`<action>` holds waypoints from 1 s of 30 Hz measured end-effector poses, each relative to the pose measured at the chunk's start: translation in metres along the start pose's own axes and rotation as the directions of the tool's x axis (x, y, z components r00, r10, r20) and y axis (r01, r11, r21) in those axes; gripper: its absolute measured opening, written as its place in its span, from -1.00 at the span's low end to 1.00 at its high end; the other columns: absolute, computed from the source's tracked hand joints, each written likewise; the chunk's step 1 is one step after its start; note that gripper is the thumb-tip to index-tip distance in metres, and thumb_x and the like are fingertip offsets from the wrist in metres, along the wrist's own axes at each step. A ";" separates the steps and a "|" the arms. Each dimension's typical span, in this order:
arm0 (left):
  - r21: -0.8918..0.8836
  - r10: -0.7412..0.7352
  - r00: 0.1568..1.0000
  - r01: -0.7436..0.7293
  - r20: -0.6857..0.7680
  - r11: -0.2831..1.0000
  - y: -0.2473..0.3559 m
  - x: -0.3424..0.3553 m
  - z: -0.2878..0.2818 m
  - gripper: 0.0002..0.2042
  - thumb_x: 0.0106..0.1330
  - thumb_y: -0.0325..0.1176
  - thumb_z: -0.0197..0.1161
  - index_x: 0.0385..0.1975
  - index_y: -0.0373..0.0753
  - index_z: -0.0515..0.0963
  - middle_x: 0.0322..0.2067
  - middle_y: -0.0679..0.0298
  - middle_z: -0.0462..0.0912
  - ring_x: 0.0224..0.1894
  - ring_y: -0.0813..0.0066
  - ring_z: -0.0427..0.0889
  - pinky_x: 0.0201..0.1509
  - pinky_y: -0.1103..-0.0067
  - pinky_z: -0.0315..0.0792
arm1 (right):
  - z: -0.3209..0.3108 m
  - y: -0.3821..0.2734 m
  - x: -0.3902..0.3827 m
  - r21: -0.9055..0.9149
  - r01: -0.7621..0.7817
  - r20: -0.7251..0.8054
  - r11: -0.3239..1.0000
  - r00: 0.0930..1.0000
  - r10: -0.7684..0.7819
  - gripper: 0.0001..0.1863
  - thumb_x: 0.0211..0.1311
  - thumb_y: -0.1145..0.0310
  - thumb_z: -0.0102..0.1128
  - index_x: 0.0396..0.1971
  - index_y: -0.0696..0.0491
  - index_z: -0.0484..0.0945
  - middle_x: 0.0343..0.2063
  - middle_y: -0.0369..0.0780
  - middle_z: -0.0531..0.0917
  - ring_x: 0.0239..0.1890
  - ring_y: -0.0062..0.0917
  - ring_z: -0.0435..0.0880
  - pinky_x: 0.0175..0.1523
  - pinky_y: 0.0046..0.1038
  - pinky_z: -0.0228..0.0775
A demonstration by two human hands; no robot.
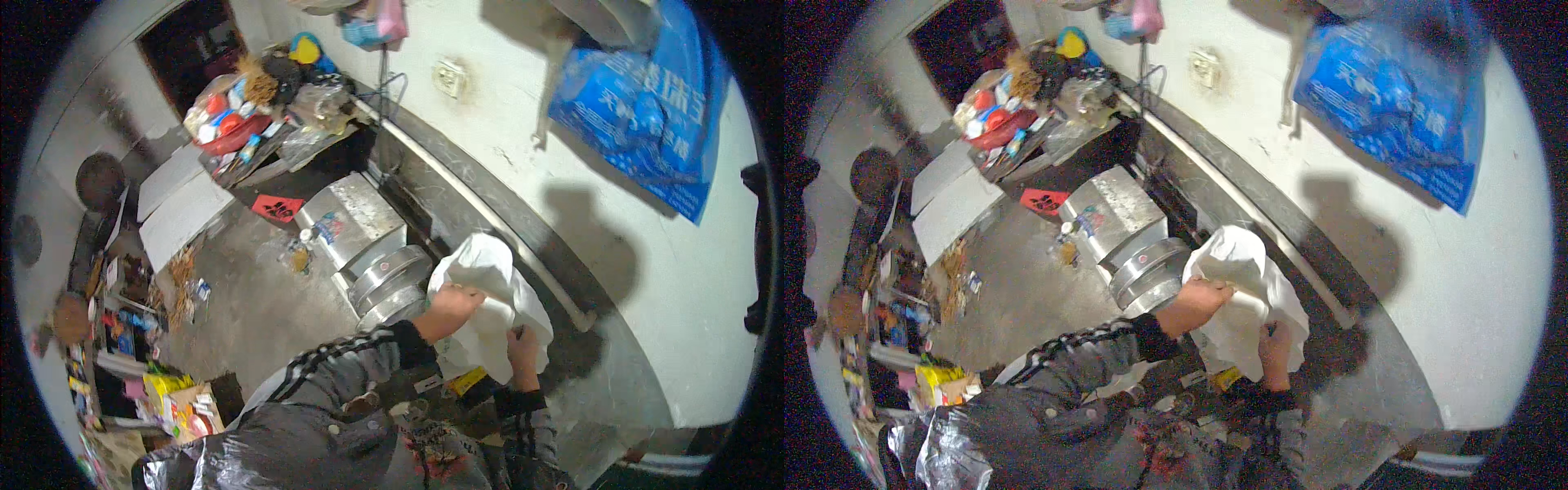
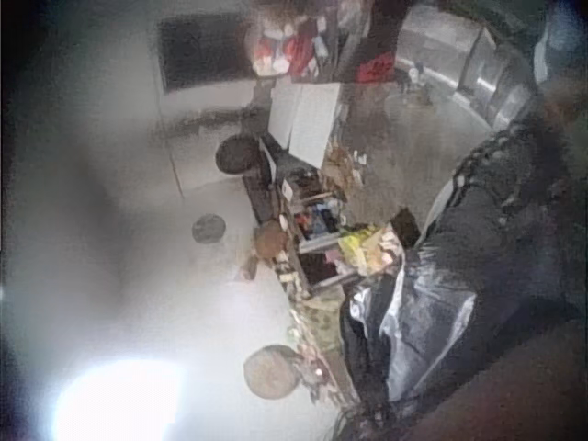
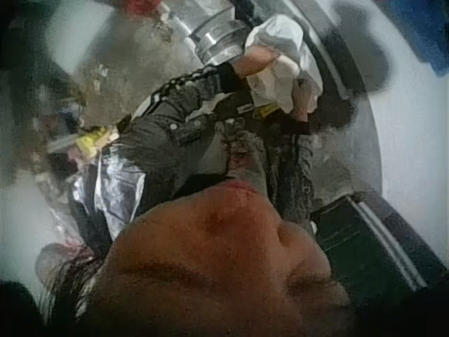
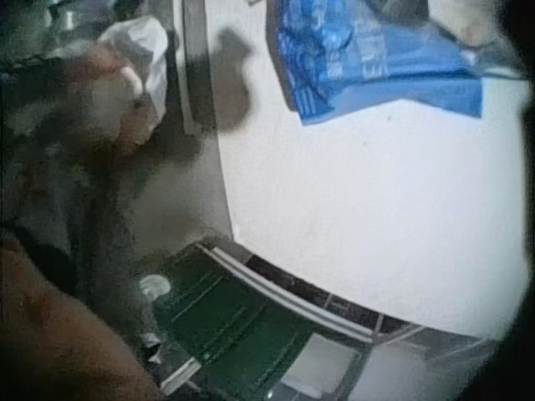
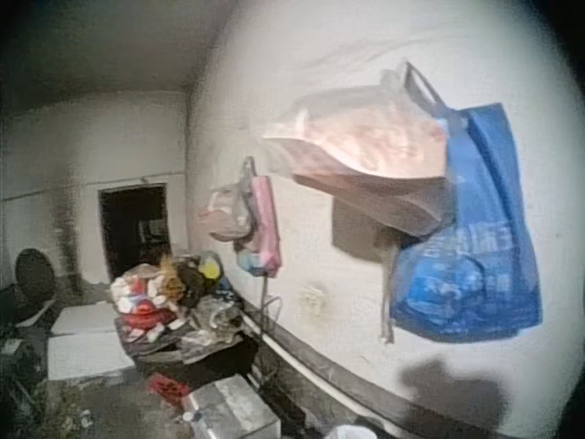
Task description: The person sits on the floor and uses a yellow utility knife to cut small pieces of material from a metal tray. They handle the cut pieces and place them into a white bag.
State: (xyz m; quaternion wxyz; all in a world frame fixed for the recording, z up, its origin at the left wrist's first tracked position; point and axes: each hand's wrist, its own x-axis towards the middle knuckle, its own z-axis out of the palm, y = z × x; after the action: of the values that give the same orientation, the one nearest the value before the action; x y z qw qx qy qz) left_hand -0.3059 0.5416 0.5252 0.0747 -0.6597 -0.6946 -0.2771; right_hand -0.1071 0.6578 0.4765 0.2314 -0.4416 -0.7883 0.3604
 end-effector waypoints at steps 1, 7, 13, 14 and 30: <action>0.050 0.007 1.000 -0.007 -0.003 0.999 0.004 0.000 -0.001 -0.67 0.12 -0.41 0.03 -0.07 -0.15 0.46 -0.35 0.24 0.52 -0.25 0.23 0.57 -0.15 0.37 0.40 | 0.001 0.000 0.000 -0.020 0.034 -0.017 0.999 0.999 -0.034 -0.78 0.06 0.41 0.16 -0.34 0.24 0.42 -0.48 -0.10 0.53 -0.40 -0.30 0.51 -0.23 -0.33 0.34; 0.045 -0.017 0.998 0.014 0.058 0.999 0.013 0.013 -0.005 -0.83 0.07 -0.44 0.07 -0.32 -0.15 0.46 -0.45 0.25 0.46 -0.38 0.24 0.58 -0.33 0.36 0.41 | -0.007 0.006 0.011 -0.049 0.006 0.045 0.999 0.999 -0.004 -0.77 0.08 0.40 0.16 -0.35 0.26 0.44 -0.47 -0.07 0.56 -0.40 -0.28 0.54 -0.23 -0.32 0.36; 0.061 -0.054 0.968 0.040 0.245 0.997 -0.005 0.018 -0.001 -0.75 0.04 -0.48 0.10 -0.23 -0.18 0.43 -0.33 0.23 0.48 -0.32 0.24 0.60 -0.30 0.38 0.51 | -0.021 0.016 0.011 -0.076 -0.064 0.054 0.995 0.996 0.068 -0.72 0.03 0.32 0.22 -0.36 0.21 0.46 -0.41 -0.03 0.58 -0.35 -0.16 0.56 -0.19 -0.24 0.37; 0.081 -0.051 0.978 0.035 0.202 0.996 -0.004 0.017 0.001 -0.75 0.04 -0.48 0.09 -0.22 -0.18 0.43 -0.33 0.23 0.48 -0.31 0.25 0.60 -0.29 0.38 0.50 | -0.022 0.019 0.009 -0.049 -0.054 0.024 0.997 0.998 0.055 -0.75 0.03 0.35 0.22 -0.35 0.20 0.47 -0.42 -0.04 0.58 -0.35 -0.15 0.56 -0.18 -0.24 0.37; 0.015 0.029 0.994 -0.031 0.107 0.999 0.011 0.017 0.022 -0.80 0.09 -0.43 0.07 -0.27 -0.20 0.49 -0.36 0.26 0.52 -0.23 0.31 0.54 -0.20 0.39 0.35 | -0.025 0.017 0.010 -0.002 0.187 -0.120 0.982 0.975 -0.186 -0.83 0.13 0.43 0.14 -0.43 0.25 0.44 -0.52 -0.16 0.54 -0.50 -0.51 0.48 -0.35 -0.47 0.35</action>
State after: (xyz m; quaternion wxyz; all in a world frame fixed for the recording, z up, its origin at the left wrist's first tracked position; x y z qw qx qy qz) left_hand -0.2916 0.5664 0.5179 0.0472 -0.6834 -0.6898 -0.2343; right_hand -0.0862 0.6817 0.4791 0.3131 -0.3854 -0.8093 0.3138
